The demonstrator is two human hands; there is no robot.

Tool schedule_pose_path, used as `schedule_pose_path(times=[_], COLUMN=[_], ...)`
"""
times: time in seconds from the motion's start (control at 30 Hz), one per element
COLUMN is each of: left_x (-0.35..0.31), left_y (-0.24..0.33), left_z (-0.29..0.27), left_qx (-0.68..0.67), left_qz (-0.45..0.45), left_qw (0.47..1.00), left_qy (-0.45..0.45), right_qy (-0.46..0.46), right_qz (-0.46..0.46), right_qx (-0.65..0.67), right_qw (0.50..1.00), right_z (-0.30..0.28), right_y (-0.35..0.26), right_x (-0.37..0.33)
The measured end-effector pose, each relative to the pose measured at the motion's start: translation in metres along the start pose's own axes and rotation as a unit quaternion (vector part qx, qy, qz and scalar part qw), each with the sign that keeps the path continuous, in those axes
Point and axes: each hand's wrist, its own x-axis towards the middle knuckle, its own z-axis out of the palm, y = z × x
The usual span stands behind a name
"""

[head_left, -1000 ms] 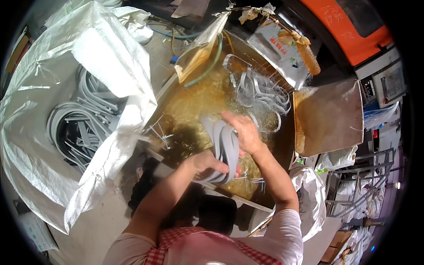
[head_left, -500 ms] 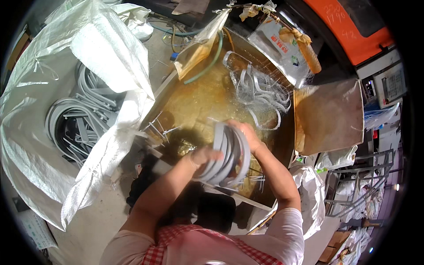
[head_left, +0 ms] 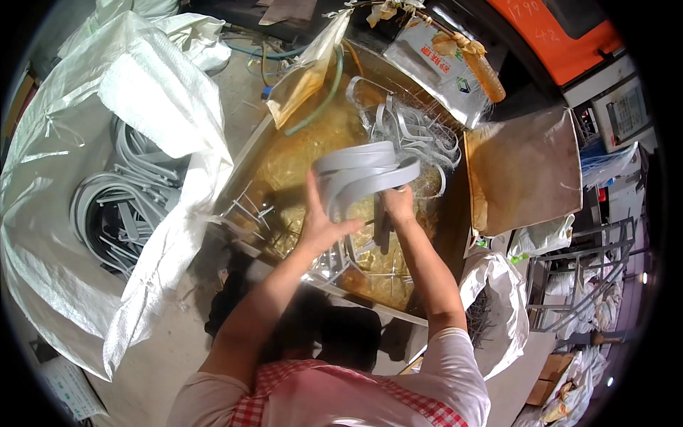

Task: The person uses a wooden stick to stir gray plastic components in a metal container of liquid, then picks up the components and places them into a large white bag.

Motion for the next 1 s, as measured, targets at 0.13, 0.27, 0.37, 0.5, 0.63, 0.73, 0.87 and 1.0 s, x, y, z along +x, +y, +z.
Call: schedule_pose_path(times=[0.13,0.27,0.37,0.5,0.63,0.73,0.87,1.0], left_x=[0.017,0.011,0.008,0.01,0.006,0.011,0.014,0.018], left_y=[-0.01,-0.003,0.0,-0.016,-0.024,-0.032,-0.038,-0.01], left_z=[-0.022,-0.022,-0.011,-0.012,-0.004,-0.014,-0.011,-0.012], left_qx=[-0.19,-0.331,-0.423,-0.469,-0.469,-0.477,-0.499,-0.43], left_qz=[-0.254,-0.272,-0.299,-0.349,-0.368,-0.365,-0.391,-0.324], left_qw=[0.948,0.902,0.854,0.811,0.798,0.797,0.771,0.834], left_qy=[0.04,0.057,0.055,0.035,0.088,0.065,0.062,0.122], right_qy=[-0.242,-0.357,-0.389,-0.417,-0.426,-0.4,-0.324,-0.268], right_qz=[-0.005,0.121,0.029,0.019,0.019,0.048,0.082,0.197], right_qx=[-0.026,0.286,0.357,0.423,0.469,0.506,0.496,0.541], right_qw=[0.97,0.881,0.849,0.804,0.773,0.763,0.801,0.772], right_z=[-0.02,-0.048,-0.049,-0.04,-0.035,-0.03,-0.012,-0.018], right_y=[-0.024,-0.037,-0.036,-0.007,-0.003,0.001,-0.014,-0.017], right_x=[-0.022,-0.034,-0.035,-0.04,-0.053,-0.068,-0.082,-0.09])
